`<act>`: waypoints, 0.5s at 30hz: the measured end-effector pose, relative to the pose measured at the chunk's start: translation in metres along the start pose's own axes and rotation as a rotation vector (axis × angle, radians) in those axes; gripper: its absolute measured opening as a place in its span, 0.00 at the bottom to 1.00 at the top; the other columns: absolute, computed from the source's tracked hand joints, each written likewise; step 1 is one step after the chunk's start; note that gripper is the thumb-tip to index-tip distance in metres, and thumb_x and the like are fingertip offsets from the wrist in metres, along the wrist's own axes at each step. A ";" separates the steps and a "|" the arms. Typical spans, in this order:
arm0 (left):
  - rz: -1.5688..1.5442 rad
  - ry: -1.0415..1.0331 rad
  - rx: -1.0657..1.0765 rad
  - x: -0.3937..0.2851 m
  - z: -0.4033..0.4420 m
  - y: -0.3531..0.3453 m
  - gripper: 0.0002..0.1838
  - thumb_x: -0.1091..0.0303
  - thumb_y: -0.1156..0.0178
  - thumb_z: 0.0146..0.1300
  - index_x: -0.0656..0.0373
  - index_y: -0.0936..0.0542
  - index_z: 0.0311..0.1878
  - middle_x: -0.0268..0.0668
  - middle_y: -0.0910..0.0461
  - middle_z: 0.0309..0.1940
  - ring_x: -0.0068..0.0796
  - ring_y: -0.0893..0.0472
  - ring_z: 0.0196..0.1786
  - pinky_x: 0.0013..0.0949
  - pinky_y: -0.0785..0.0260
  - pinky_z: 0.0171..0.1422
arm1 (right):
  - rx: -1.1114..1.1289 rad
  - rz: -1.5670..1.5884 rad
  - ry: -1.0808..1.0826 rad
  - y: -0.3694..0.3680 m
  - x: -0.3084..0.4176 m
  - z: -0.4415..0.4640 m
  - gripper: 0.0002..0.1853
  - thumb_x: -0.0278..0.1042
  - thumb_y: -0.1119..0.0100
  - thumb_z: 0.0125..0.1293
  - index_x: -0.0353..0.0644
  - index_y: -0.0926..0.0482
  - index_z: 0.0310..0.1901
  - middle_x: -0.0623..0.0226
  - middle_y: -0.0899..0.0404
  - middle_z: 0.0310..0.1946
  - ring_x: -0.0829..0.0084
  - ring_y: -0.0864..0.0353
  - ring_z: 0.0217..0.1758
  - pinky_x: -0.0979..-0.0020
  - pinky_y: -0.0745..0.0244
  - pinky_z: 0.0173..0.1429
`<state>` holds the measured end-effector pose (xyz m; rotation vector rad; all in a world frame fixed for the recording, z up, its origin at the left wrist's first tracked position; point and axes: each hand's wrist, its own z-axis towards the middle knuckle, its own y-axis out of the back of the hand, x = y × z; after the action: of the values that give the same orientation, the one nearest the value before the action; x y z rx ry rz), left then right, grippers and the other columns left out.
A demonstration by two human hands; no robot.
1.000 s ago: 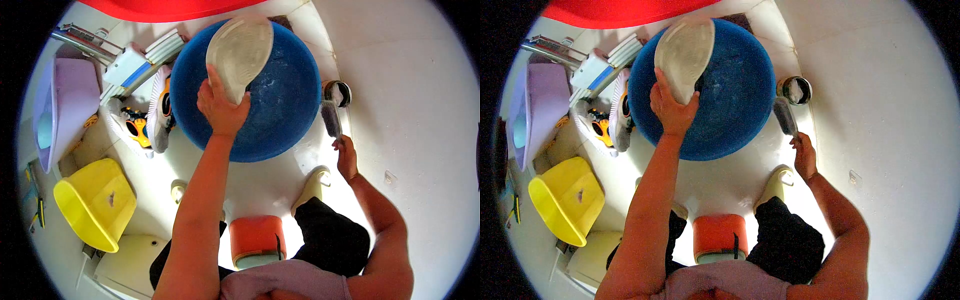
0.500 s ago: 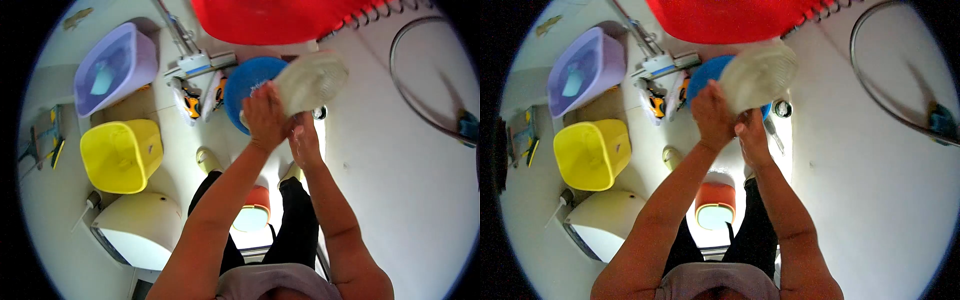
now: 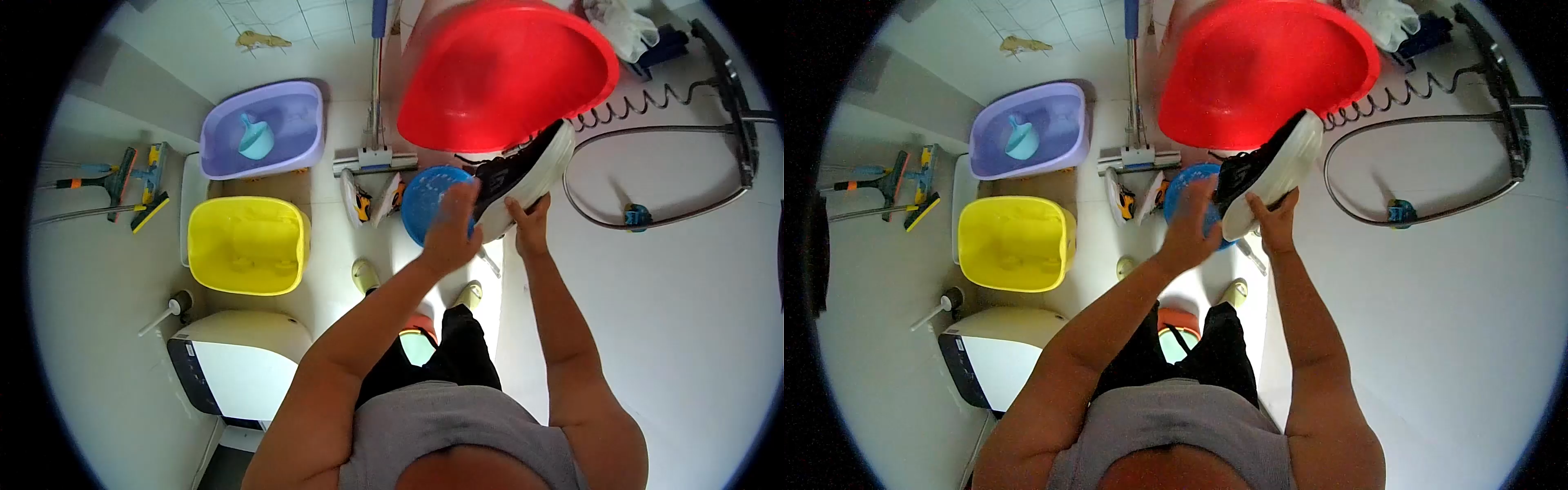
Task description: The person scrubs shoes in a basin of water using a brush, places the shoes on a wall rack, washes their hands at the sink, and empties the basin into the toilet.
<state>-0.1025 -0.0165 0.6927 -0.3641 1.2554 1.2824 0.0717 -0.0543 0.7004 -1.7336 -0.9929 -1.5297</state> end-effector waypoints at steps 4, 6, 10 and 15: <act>-0.129 0.110 0.066 0.010 0.008 0.025 0.31 0.65 0.33 0.46 0.58 0.32 0.55 0.47 0.34 0.50 0.49 0.35 0.56 0.43 0.42 0.59 | 0.243 -0.077 0.145 -0.014 0.076 -0.006 0.45 0.23 0.37 0.47 0.41 0.55 0.65 0.58 0.37 0.53 0.66 0.34 0.57 0.65 0.36 0.60; -0.498 0.264 0.215 0.006 0.022 0.023 0.24 0.68 0.34 0.46 0.60 0.28 0.49 0.47 0.32 0.48 0.47 0.32 0.52 0.41 0.39 0.56 | 0.353 -0.063 0.176 -0.018 0.101 -0.002 0.50 0.23 0.36 0.46 0.41 0.58 0.67 0.56 0.40 0.57 0.66 0.37 0.60 0.65 0.37 0.61; -0.415 0.142 0.061 -0.036 0.044 0.043 0.20 0.72 0.35 0.46 0.63 0.26 0.44 0.46 0.31 0.44 0.41 0.30 0.50 0.36 0.36 0.54 | 0.485 -0.195 0.442 -0.025 0.139 -0.001 0.50 0.25 0.33 0.44 0.40 0.56 0.66 0.57 0.36 0.54 0.67 0.34 0.57 0.64 0.36 0.60; -1.021 0.321 -0.332 -0.074 0.070 0.043 0.36 0.62 0.34 0.52 0.63 0.40 0.60 0.43 0.37 0.55 0.35 0.31 0.54 0.34 0.38 0.57 | 0.536 -0.010 0.235 -0.024 0.159 0.017 0.46 0.27 0.33 0.45 0.40 0.54 0.63 0.58 0.37 0.54 0.66 0.34 0.57 0.63 0.36 0.59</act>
<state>-0.0894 0.0161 0.7973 -1.2978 0.8750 0.5322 0.0678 -0.0056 0.8545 -1.1508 -1.1562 -1.2821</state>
